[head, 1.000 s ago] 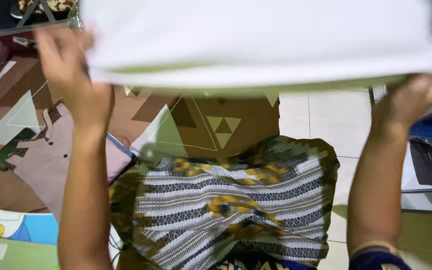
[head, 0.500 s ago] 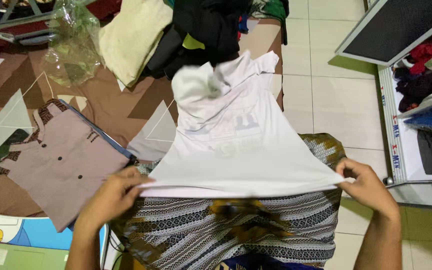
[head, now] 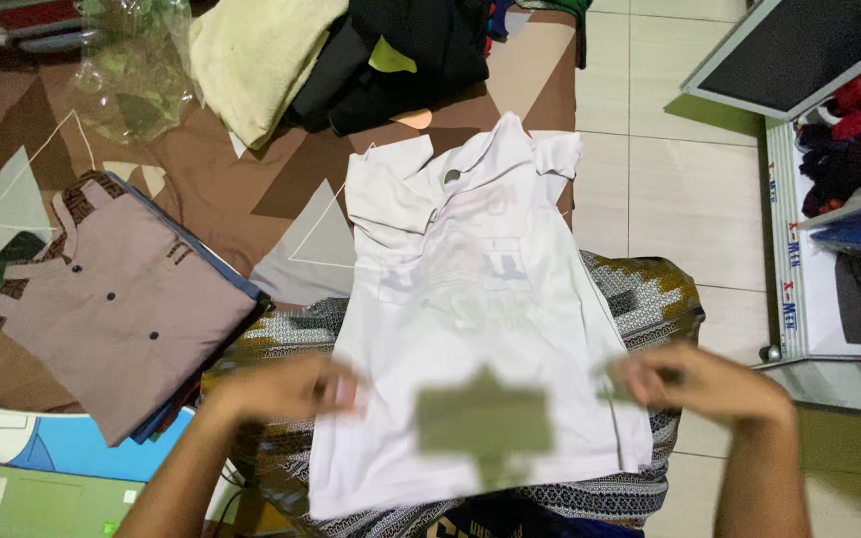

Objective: The person folds several shirts one by one on the floor. They smooth each shirt, fold the sleeves and sides, then fold the body into a compact rectangle and place it on a growing stack.

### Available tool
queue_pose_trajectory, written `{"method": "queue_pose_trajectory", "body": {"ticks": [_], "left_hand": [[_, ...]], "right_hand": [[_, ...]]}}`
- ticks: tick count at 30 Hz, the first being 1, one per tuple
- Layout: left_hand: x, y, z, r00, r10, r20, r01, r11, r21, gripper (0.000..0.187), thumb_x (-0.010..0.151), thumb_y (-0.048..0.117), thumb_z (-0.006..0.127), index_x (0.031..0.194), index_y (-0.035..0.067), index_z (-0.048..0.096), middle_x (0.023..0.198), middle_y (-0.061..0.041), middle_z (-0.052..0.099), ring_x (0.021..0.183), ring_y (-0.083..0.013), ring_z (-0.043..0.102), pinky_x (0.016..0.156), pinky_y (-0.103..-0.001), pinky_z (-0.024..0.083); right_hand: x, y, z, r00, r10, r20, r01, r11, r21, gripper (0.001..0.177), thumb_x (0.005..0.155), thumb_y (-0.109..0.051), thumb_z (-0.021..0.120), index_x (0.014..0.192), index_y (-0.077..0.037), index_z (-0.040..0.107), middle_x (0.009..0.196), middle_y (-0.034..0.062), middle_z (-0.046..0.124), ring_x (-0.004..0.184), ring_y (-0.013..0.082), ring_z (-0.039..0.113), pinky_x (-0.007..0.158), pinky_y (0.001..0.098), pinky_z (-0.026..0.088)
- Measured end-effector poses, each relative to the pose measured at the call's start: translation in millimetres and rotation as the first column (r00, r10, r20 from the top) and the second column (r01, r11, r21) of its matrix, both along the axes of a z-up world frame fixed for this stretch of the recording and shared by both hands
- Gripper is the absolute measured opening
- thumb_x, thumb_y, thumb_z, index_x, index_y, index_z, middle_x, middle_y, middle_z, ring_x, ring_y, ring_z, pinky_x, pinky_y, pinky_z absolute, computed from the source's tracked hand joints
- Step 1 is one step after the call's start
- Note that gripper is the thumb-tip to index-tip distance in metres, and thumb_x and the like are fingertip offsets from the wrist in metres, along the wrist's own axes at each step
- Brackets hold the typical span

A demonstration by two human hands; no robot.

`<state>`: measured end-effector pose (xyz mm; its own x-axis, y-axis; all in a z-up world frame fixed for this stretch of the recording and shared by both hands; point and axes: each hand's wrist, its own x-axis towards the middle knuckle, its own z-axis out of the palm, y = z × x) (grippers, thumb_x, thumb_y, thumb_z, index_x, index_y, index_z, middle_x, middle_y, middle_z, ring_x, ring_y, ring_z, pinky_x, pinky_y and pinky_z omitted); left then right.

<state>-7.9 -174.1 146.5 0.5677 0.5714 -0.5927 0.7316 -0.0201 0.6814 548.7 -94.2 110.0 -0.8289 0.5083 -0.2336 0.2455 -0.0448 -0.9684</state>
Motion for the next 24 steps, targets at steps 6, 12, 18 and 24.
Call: {"method": "queue_pose_trajectory", "body": {"ticks": [6,12,18,24], "left_hand": [[27.0,178.8,-85.9,0.91,0.313,0.271,-0.4,0.498,0.769,0.082,0.075,0.041,0.09,0.126,-0.014,0.059,0.117,-0.033,0.062,0.111,-0.0422,0.06,0.092,-0.05,0.051],[40.8,236.6,-170.5,0.719,0.694,-0.015,-0.367,0.398,0.841,0.033,0.08,0.021,0.079,0.111,0.012,0.08,0.111,-0.012,0.075,0.112,-0.0281,0.066,0.097,-0.05,0.048],[-25.1,270.8,-195.0,-0.165,0.75,0.641,-0.981,-0.057,-0.187,0.026,0.104,0.029,0.072,0.101,0.005,0.078,0.097,-0.005,0.069,0.083,-0.0116,0.054,0.073,-0.028,0.046],[-40.7,257.0,-167.5,-0.135,0.629,0.766,-0.917,0.214,-0.337,0.026,0.1,0.031,0.066,0.093,0.009,0.078,0.115,-0.007,0.073,0.096,-0.0115,0.069,0.088,-0.03,0.056]], "right_hand": [[-119.0,134.0,-62.5,0.847,-0.531,-0.007,0.494,0.783,0.378,0.023,0.102,-0.023,0.066,0.104,-0.001,0.071,0.091,0.002,0.067,0.085,0.0089,0.058,0.077,0.0269,0.05],[-212.1,232.2,-102.6,0.829,-0.559,-0.024,0.315,0.43,0.846,0.043,0.091,-0.01,0.069,0.133,-0.008,0.068,0.128,0.0211,0.056,0.118,0.0375,0.055,0.099,0.0462,0.044],[-225.8,287.1,-120.6,0.809,-0.572,0.135,0.205,0.49,0.847,0.034,0.078,-0.021,0.081,0.112,-0.018,0.076,0.116,0.0183,0.057,0.112,0.0375,0.052,0.095,0.0504,0.037],[-215.3,300.6,-162.7,0.681,-0.724,-0.112,0.489,0.335,0.805,0.006,0.093,-0.011,0.071,0.098,-0.01,0.068,0.102,0.007,0.064,0.107,0.0301,0.059,0.098,0.0463,0.037]]}}
